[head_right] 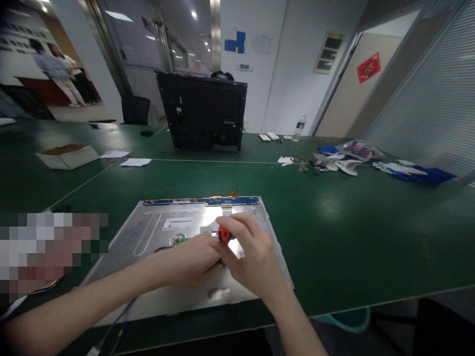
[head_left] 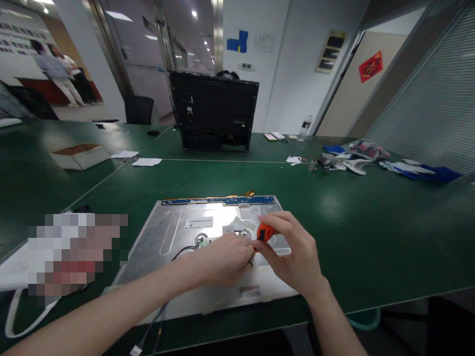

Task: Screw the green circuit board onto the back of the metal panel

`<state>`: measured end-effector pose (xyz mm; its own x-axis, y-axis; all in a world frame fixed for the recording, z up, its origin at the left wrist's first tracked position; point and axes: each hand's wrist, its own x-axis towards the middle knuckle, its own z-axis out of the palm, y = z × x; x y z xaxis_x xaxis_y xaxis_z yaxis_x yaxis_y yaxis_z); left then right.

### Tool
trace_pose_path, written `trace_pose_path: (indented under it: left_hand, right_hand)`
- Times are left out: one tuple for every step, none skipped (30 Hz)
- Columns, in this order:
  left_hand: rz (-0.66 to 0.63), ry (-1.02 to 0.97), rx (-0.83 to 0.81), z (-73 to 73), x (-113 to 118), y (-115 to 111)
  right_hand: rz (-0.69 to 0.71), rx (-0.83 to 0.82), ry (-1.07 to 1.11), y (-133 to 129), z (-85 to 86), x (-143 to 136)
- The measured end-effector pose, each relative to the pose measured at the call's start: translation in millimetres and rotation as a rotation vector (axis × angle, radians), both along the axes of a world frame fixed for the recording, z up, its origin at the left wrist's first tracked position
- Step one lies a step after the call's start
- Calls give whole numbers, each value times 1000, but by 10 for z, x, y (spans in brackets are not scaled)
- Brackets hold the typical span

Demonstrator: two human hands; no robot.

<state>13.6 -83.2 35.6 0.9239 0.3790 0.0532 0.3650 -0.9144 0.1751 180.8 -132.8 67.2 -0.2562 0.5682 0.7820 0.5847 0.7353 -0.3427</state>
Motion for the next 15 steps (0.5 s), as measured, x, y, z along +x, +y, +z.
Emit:
trace_pose_path:
  left_hand:
    - [1,3,-4,8,-1,-1]
    - [5,4,-9,16,-2,-2]
    - [10,2,-15,23,-2,-4]
    - [15,-2,-20,27,-3,-7]
    - [19,-5,-24,28,-3,-9]
    - [21,-9,-26,26,-3,-11]
    - [21,-14,-26,21,-3,-12]
    - [20,-19,-25,15,-2,-12]
    - [19,-24,-23,8,-1,-12]
    - [18,-27,-20,2,0,-10]
    - [14,-24,-17,-3,1,-9]
    - [9,-18,-14,-7,2,-7]
    - [3,-11,-11,-9,2,-5]
    - [0,-7,-6,-11,2,-2]
    - [-1,-5,-2,-14,2,0]
  right_hand:
    - [11,-8,-3,-1,-1,-1]
    - [20,-14,-7,-4,-2,-2]
    - [26,-17,-13,-8,-3,-3]
    - [28,-17,-18,-13,-4,-3]
    - [25,-16,-22,-17,-7,-4]
    - [21,-13,-22,-19,-10,-5]
    - [17,-8,-21,-19,-13,-6]
    - [14,-4,-18,-18,-16,-7]
    - [14,0,-16,-15,-19,-8]
    - [14,2,-14,-12,-21,-9]
    - [16,3,-14,-8,-22,-10]
    - [20,3,-15,-5,-22,-11]
    - [25,3,-15,-3,-21,-11]
    - [28,5,-14,0,-21,-12]
    - [31,8,-13,1,-20,-12]
